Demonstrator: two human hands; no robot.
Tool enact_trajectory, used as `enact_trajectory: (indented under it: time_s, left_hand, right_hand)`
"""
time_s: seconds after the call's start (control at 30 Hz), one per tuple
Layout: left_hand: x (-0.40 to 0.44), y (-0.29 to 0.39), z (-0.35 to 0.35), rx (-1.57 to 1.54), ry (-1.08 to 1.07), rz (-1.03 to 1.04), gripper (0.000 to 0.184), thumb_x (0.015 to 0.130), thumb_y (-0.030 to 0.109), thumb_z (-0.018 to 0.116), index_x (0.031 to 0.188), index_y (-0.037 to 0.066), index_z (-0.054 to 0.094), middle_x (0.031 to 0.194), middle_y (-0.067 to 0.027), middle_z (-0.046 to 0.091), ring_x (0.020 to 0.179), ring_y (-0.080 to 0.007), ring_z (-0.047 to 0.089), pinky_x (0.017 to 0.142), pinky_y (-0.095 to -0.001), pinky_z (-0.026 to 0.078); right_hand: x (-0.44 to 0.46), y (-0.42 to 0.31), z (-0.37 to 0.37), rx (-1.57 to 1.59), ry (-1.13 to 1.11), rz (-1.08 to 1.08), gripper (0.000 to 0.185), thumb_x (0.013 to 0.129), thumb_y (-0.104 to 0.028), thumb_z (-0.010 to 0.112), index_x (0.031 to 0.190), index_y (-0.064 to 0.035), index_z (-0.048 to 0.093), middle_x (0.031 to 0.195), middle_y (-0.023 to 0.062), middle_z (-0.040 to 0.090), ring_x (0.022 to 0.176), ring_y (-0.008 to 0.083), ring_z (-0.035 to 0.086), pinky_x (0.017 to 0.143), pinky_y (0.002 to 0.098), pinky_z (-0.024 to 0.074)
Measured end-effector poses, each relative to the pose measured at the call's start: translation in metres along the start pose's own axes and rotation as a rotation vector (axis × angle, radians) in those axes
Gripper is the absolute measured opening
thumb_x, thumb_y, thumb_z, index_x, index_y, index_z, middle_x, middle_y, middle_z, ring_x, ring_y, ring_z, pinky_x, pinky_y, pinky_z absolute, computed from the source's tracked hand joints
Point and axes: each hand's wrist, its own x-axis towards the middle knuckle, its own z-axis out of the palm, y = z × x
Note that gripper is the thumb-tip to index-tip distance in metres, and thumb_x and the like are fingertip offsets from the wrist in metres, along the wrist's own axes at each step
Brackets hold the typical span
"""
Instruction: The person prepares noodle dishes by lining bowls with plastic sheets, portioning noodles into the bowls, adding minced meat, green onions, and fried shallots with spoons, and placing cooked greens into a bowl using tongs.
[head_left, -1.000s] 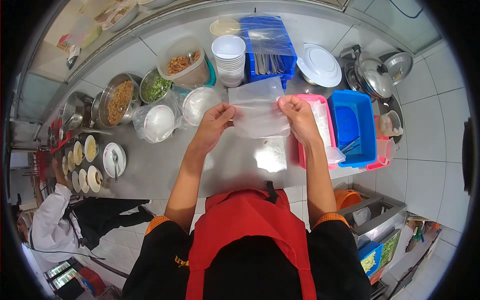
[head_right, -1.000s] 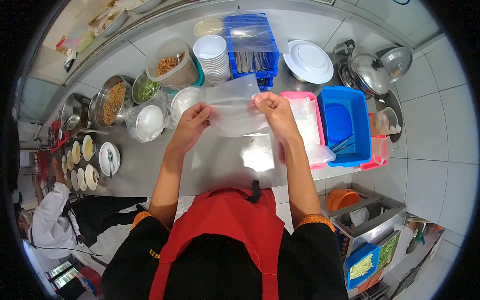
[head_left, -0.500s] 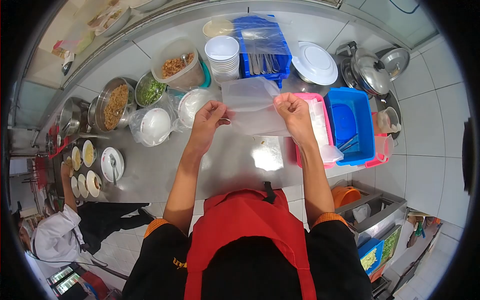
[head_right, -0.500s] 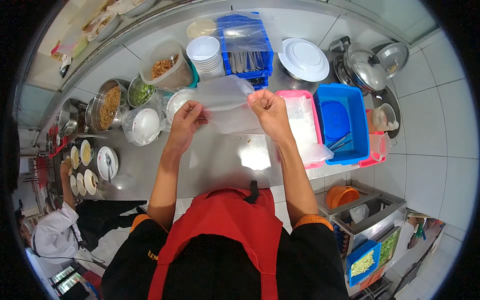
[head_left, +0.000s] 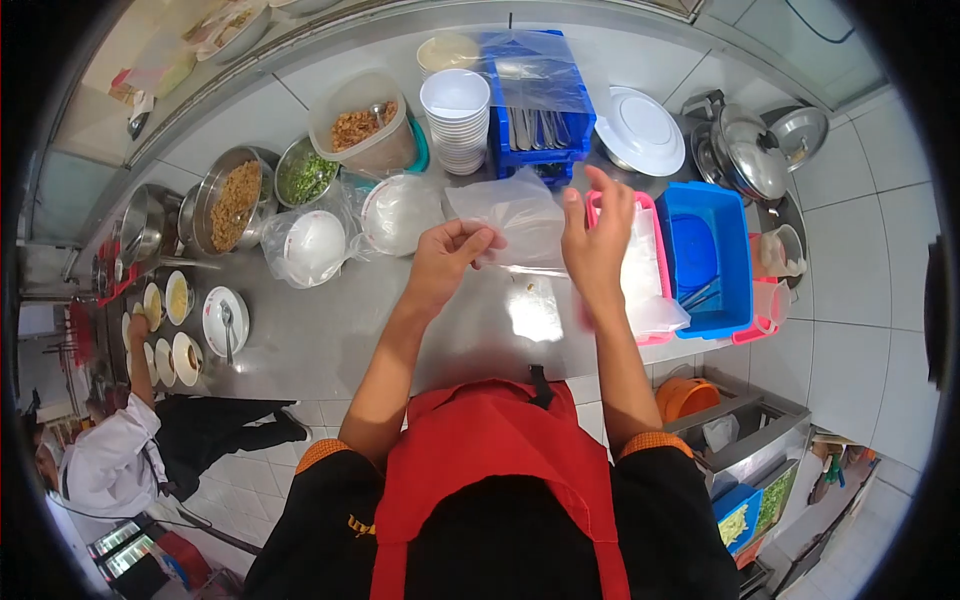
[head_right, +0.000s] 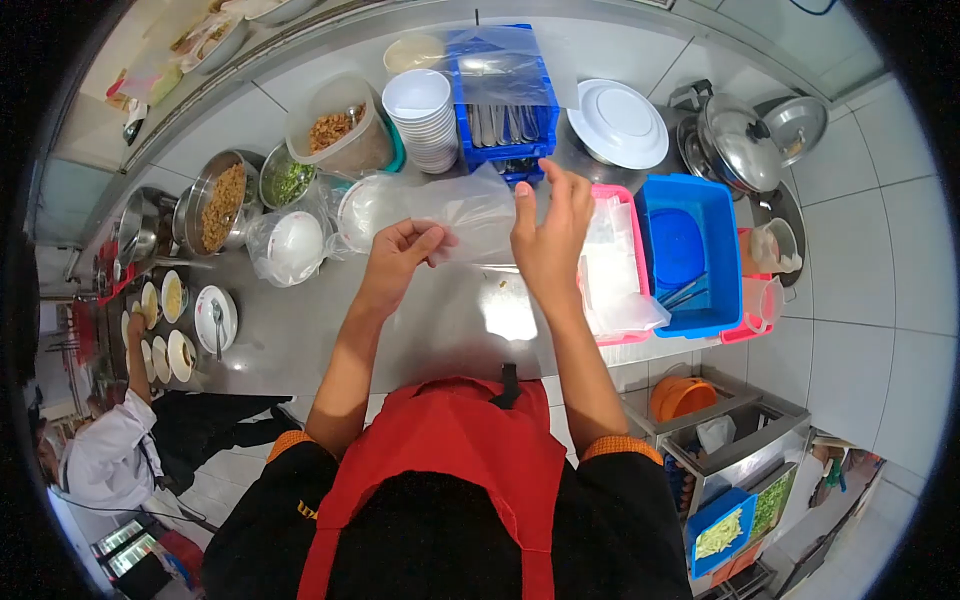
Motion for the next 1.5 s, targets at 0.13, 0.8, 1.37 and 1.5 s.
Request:
enact_trajectory:
  time_s: [0.13, 0.8, 1.37, 1.5]
  left_hand:
    - [-0.002, -0.021, 0.013, 0.139, 0.174, 0.096, 0.02, 0.082, 0.013, 0.07, 0.097, 0.001, 0.065, 0.084, -0.0056, 0.069, 0.074, -0.011, 0.061, 0.064, -0.0253, 0.048]
    - [-0.032, -0.046, 0.009, 0.236, 0.196, 0.014, 0.09, 0.07, 0.025, 0.079, 0.141, 0.011, 0.025, 0.125, -0.0114, 0.043, 0.097, -0.0151, 0.049, 0.072, -0.0268, 0.046]
    - [-0.017, -0.047, 0.005, -0.064, 0.613, 0.122, 0.044, 0.079, 0.021, 0.073, 0.112, 0.005, 0.051, 0.087, -0.0032, 0.055, 0.071, -0.0091, 0.054, 0.065, -0.0235, 0.045]
    - [-0.04, -0.047, 0.027, -0.083, 0.256, -0.044, 0.05, 0.078, 0.027, 0.075, 0.112, 0.002, 0.048, 0.094, -0.007, 0.057, 0.073, -0.0106, 0.056, 0.062, -0.0238, 0.046]
  right_hand:
    - [-0.015, -0.041, -0.027, 0.35, -0.429, 0.196, 0.034, 0.076, -0.019, 0.071, 0.101, 0.0007, 0.058, 0.089, 0.0131, 0.057, 0.069, 0.0214, 0.057, 0.062, 0.0318, 0.0462]
    - [-0.037, -0.012, -0.04, 0.425, -0.942, 0.448, 0.012, 0.08, 0.003, 0.059, 0.09, 0.0033, 0.065, 0.076, 0.0043, 0.061, 0.067, 0.0112, 0.056, 0.061, 0.0228, 0.0437]
    - [-0.037, -0.002, -0.028, 0.72, -0.869, 0.647, 0.005, 0.081, -0.002, 0.067, 0.082, -0.0021, 0.063, 0.073, 0.0003, 0.062, 0.062, 0.0057, 0.051, 0.059, 0.0205, 0.0411]
    - [-0.046, -0.008, -0.014, 0.715, -0.764, 0.62, 0.023, 0.076, 0.004, 0.069, 0.068, -0.0052, 0.05, 0.063, -0.0022, 0.054, 0.059, 0.0038, 0.048, 0.053, 0.0178, 0.0381]
